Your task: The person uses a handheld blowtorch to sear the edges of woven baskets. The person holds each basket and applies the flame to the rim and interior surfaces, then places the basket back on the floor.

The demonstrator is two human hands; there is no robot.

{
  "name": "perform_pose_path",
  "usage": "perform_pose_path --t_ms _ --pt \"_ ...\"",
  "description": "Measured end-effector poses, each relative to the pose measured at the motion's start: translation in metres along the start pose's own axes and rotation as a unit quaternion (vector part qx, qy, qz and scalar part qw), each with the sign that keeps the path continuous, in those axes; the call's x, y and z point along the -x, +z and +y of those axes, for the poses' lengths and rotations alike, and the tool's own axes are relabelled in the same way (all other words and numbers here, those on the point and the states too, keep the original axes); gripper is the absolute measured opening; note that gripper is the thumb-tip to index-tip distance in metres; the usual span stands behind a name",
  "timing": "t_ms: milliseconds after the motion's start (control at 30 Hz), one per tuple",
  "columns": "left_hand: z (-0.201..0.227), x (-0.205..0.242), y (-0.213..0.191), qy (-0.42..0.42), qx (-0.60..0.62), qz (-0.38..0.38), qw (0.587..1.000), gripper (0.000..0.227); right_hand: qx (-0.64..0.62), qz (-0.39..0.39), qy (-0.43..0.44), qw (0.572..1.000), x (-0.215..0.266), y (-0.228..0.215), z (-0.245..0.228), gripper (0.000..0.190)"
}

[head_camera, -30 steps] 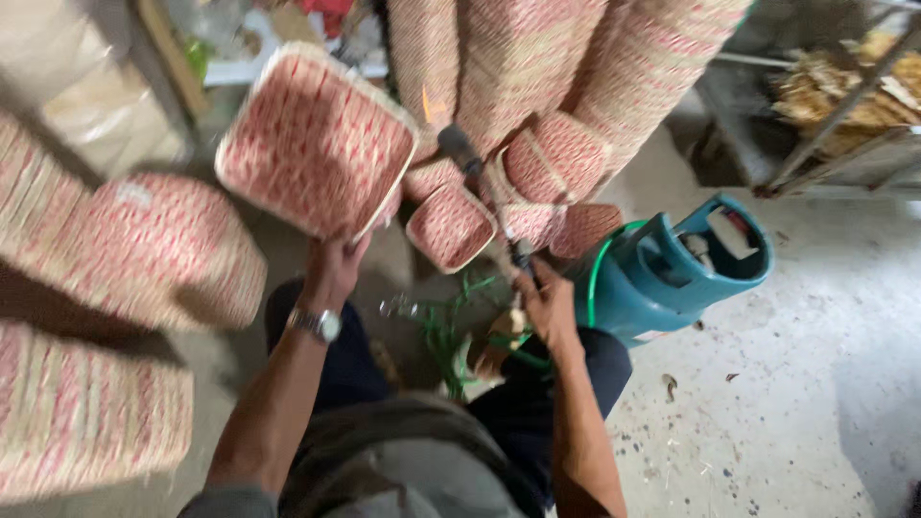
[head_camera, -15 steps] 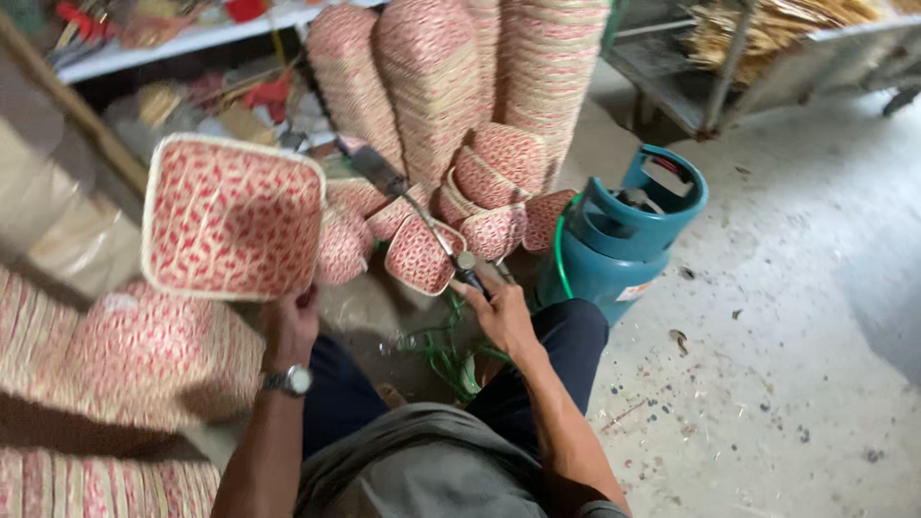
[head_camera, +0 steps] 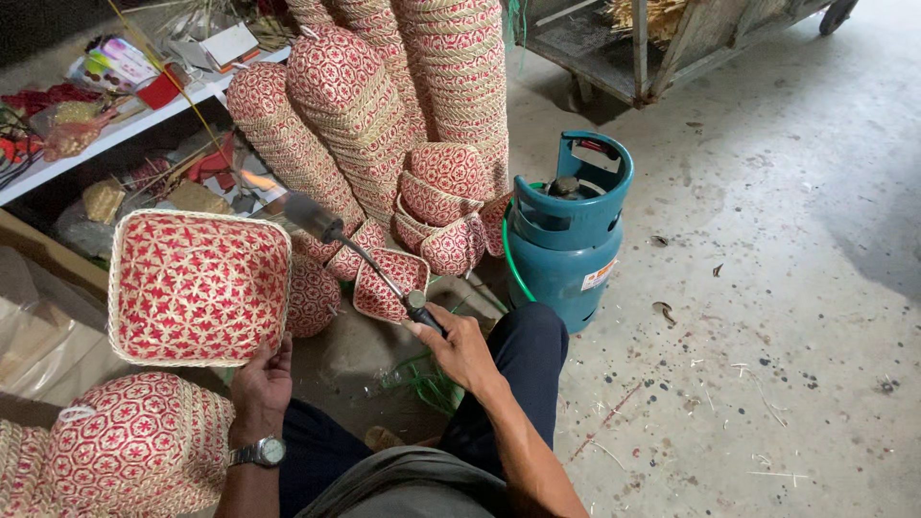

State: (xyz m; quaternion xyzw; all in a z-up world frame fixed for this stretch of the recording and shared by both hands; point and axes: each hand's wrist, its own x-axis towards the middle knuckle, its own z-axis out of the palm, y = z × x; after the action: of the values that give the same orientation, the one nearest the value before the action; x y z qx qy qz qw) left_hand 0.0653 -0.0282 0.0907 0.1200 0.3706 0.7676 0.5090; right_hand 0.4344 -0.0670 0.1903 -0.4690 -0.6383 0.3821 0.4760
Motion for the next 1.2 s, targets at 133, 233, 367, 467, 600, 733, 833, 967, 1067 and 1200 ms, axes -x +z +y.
perform_pose_path --t_ms 133,233,367,467,600,733,833,967,1067,1200 --pt "0.0 0.021 0.029 0.011 -0.013 -0.002 1.0 0.04 -0.032 0.016 -0.009 0.999 -0.002 -0.007 0.007 0.04" --pt "0.003 0.025 0.033 0.033 -0.023 -0.027 0.999 0.042 -0.014 0.01 0.027 0.999 -0.002 -0.007 0.009 0.038" --pt "0.003 0.01 0.016 0.049 0.016 -0.072 0.996 0.043 0.017 0.008 0.023 1.0 -0.005 -0.001 0.004 0.037" --pt "0.002 -0.008 -0.002 0.067 0.042 -0.102 0.992 0.044 0.065 -0.012 0.002 0.998 -0.006 0.006 -0.003 0.04" --pt "0.005 -0.025 -0.016 0.113 0.073 -0.123 0.983 0.05 0.114 -0.068 -0.101 0.986 -0.003 0.011 -0.013 0.041" --pt "0.009 -0.023 -0.021 0.143 0.084 -0.104 0.981 0.05 0.185 -0.131 -0.027 0.974 -0.004 0.019 -0.025 0.043" --pt "0.018 -0.013 -0.018 0.14 0.076 -0.08 0.984 0.047 0.181 -0.115 -0.024 0.977 -0.005 0.025 -0.038 0.043" --pt "0.03 -0.001 -0.01 0.148 0.075 -0.05 0.985 0.041 0.204 -0.161 -0.111 0.959 -0.002 0.021 -0.047 0.039" --pt "0.035 0.007 -0.007 0.151 0.072 -0.041 0.985 0.042 0.256 -0.115 0.024 0.96 -0.001 0.025 -0.042 0.045" --pt "0.036 0.016 -0.008 0.164 0.042 -0.029 0.985 0.049 0.206 -0.11 -0.103 0.967 -0.011 0.019 -0.04 0.048"
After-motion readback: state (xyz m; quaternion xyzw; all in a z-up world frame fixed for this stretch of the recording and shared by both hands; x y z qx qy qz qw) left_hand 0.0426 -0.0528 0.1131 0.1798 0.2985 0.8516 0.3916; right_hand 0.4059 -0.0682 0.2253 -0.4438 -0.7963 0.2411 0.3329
